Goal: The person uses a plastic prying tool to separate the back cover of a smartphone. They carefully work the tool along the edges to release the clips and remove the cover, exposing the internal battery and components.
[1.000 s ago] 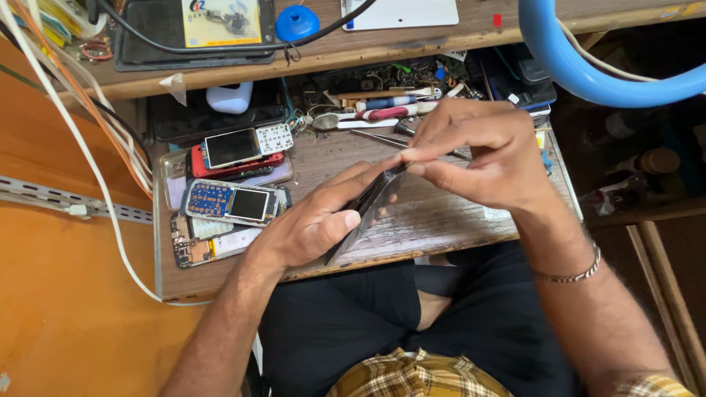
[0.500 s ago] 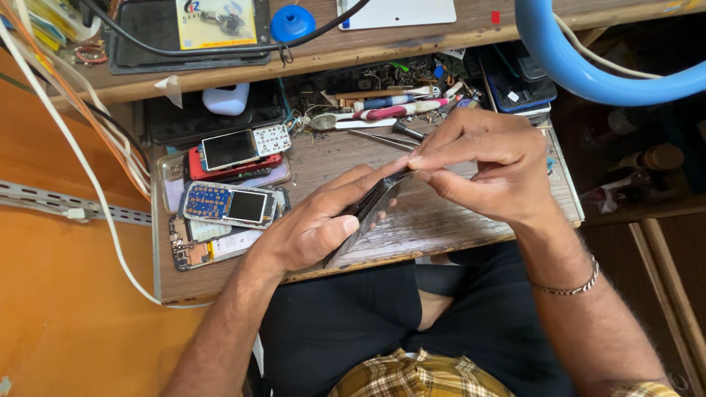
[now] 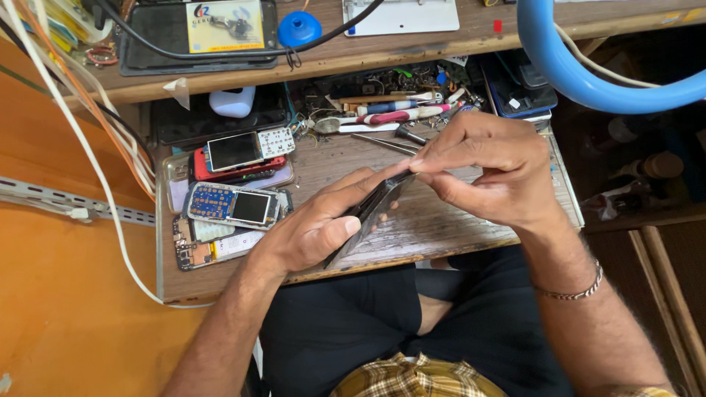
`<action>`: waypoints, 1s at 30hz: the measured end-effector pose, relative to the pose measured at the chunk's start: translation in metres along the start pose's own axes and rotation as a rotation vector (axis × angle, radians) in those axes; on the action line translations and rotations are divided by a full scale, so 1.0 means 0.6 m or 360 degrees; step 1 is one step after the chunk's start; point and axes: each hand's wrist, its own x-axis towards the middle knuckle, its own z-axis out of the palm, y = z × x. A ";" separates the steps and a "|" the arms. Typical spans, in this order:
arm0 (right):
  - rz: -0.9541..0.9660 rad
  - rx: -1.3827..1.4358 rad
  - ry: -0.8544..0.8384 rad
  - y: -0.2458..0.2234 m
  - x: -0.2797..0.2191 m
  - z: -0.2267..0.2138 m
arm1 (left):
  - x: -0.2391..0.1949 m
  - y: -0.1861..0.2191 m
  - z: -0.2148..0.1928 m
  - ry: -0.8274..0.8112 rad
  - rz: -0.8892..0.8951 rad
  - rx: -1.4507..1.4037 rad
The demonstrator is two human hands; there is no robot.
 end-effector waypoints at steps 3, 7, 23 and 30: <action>0.0038 0.0000 0.0018 -0.005 -0.001 0.001 | -0.003 -0.001 -0.003 -0.0021 0.0015 0.0006; -0.0031 0.0006 0.0013 -0.008 0.008 0.004 | -0.002 -0.005 -0.008 -0.0055 0.0079 0.0016; -0.0149 -0.0661 0.0001 -0.039 0.020 0.022 | -0.001 -0.029 0.001 -0.0001 -0.0116 -0.0174; 0.0470 -0.0362 0.0309 -0.021 -0.002 0.016 | 0.004 -0.033 0.002 0.0177 -0.0272 -0.0216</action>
